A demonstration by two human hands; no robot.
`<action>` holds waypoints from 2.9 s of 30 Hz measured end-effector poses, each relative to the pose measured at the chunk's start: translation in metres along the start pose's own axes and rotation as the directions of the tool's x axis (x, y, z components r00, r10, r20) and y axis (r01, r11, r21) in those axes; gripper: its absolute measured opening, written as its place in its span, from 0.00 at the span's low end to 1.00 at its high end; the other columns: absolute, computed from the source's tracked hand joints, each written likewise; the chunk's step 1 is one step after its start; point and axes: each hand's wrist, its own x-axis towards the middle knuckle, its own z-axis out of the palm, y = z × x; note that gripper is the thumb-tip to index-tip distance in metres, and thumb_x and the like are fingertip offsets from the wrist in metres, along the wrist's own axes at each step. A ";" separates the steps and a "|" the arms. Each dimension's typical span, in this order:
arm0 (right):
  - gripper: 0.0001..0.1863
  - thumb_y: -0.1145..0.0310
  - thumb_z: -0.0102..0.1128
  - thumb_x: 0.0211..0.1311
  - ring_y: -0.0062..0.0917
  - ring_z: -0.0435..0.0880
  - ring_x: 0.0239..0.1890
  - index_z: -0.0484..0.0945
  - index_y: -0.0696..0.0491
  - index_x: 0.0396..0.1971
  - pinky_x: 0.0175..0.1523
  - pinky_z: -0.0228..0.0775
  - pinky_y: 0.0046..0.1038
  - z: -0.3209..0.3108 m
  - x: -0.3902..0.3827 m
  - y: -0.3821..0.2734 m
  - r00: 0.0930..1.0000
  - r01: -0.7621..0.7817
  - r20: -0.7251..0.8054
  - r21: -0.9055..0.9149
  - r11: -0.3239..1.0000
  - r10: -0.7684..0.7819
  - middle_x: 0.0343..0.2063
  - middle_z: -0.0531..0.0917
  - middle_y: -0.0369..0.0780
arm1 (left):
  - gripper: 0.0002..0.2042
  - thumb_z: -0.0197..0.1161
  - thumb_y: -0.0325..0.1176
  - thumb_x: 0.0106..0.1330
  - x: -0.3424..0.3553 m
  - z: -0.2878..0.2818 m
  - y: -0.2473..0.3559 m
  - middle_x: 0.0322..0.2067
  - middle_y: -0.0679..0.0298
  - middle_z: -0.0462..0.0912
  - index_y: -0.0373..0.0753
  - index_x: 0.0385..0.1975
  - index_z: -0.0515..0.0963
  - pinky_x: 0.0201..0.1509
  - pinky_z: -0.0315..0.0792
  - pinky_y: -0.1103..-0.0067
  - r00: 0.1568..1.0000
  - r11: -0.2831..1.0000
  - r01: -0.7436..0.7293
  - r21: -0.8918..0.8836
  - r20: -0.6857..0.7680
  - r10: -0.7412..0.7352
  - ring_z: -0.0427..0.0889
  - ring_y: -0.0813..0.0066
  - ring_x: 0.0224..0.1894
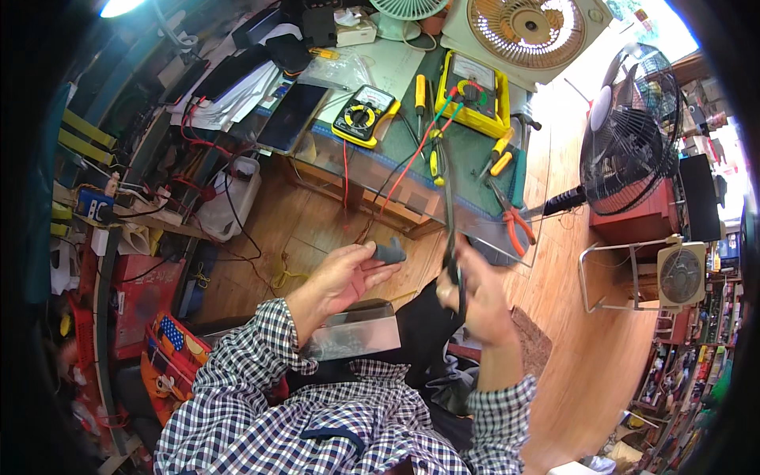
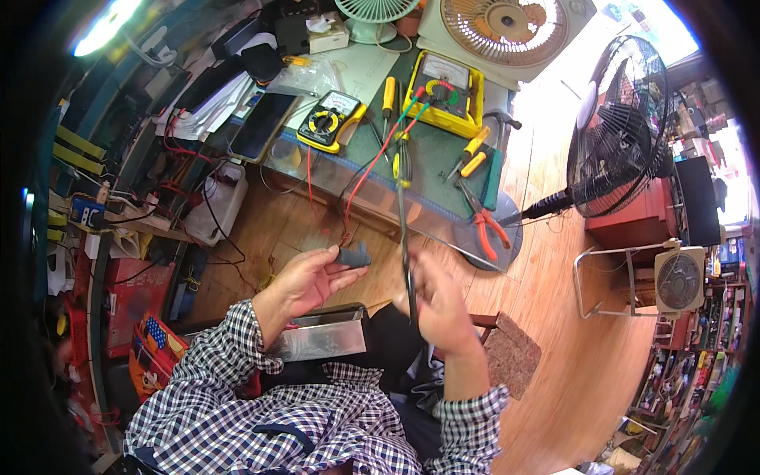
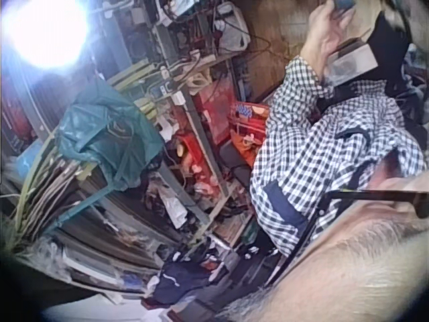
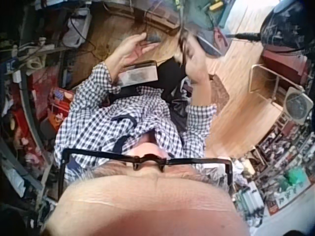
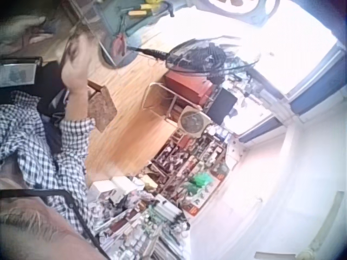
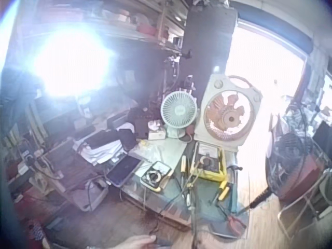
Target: The person sits on the floor and uses a soldering iron and a hot glue gun to repair a shoe placed on a small wooden stool. They apply heat and glue to the shoe's sole area, then briefly handle a multimeter and wires.
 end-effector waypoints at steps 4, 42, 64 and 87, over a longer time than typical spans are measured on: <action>0.26 0.65 0.62 0.75 0.17 0.71 0.31 0.67 0.62 0.65 0.38 0.65 0.21 0.021 -0.066 0.050 0.952 -0.287 0.194 0.306 0.908 0.235 0.30 0.73 0.33 | 0.18 0.57 0.36 0.83 0.006 0.005 -0.005 0.59 0.37 0.78 0.25 0.58 0.73 0.74 0.76 0.62 0.999 0.993 0.015 -0.121 0.052 -0.009 0.76 0.43 0.70; 0.16 0.62 0.57 0.82 0.12 0.68 0.27 0.73 0.60 0.54 0.33 0.63 0.19 0.052 -0.048 0.052 0.966 -0.256 0.126 0.439 0.861 0.223 0.28 0.69 0.28 | 0.25 0.46 0.46 0.87 0.004 0.031 -0.026 0.66 0.42 0.75 0.27 0.65 0.69 0.77 0.73 0.65 0.971 0.975 -0.106 -0.198 0.188 0.144 0.74 0.49 0.72; 0.13 0.61 0.61 0.79 0.09 0.66 0.14 0.76 0.56 0.39 0.19 0.56 0.18 0.053 -0.038 0.039 0.963 -0.269 0.033 0.186 0.945 0.268 0.18 0.71 0.27 | 0.24 0.49 0.44 0.86 0.005 0.030 -0.027 0.64 0.45 0.77 0.28 0.67 0.68 0.75 0.73 0.64 0.969 0.979 -0.111 -0.169 0.199 0.145 0.76 0.51 0.70; 0.16 0.62 0.56 0.76 0.19 0.65 0.11 0.74 0.61 0.48 0.16 0.58 0.22 -0.035 -0.170 0.086 0.934 -0.132 -0.272 0.334 0.933 0.229 0.15 0.70 0.34 | 0.11 0.70 0.36 0.74 -0.014 0.022 0.237 0.26 0.76 0.77 0.38 0.31 0.79 0.32 0.66 0.83 0.267 -0.196 -0.495 0.846 0.363 0.893 0.70 0.87 0.28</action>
